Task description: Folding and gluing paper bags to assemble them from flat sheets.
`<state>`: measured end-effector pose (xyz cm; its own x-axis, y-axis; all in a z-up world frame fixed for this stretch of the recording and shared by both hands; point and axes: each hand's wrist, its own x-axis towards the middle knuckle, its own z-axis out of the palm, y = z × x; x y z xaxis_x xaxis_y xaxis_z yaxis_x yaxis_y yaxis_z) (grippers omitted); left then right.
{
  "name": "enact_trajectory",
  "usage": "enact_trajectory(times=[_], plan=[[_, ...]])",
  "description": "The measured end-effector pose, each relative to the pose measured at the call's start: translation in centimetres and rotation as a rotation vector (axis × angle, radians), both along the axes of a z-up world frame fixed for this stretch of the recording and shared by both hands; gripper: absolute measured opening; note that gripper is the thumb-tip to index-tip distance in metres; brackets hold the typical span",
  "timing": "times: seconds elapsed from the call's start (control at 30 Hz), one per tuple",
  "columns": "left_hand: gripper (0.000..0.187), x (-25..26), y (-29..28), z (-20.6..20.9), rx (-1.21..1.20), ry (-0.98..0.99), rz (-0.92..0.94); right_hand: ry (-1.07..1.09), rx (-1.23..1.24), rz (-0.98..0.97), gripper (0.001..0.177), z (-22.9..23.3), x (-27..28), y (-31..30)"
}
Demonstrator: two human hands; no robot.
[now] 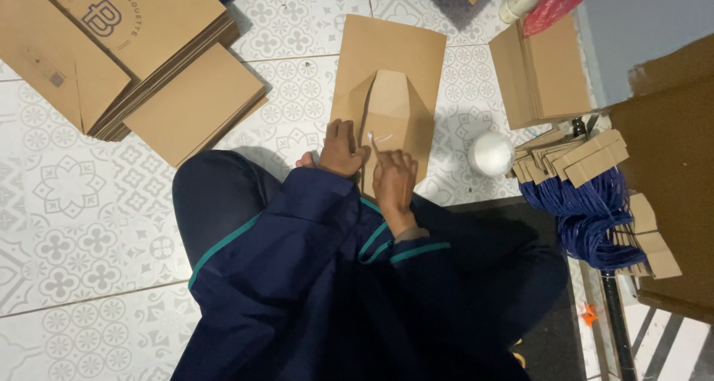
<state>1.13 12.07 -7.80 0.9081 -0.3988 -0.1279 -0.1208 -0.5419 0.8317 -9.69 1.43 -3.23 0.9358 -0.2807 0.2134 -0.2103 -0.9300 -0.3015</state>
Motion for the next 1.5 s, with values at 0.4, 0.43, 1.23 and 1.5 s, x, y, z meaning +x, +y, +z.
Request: enact_trajectory(times=[0.4, 0.43, 1.23, 1.5], plan=[[0.067, 0.1, -0.3, -1.6, 0.015, -0.033, 0.0, 0.005, -0.069, 0.004, 0.007, 1.8, 2.2, 2.0], [0.067, 0.2, -0.3, -1.4, 0.018, -0.03, -0.007, -0.042, 0.074, -0.051, 0.008, 3.4, 2.1, 2.9], [0.056, -1.3, -1.9, -1.3, 0.364, -0.232, -0.082, -0.174, -0.002, -0.163, 0.005, -2.6, -1.4, -1.2], [0.055, -1.1, -2.9, -3.5, 0.364, -0.293, -0.066, -0.188, -0.034, -0.226, 0.006, -1.9, -1.7, 1.2]])
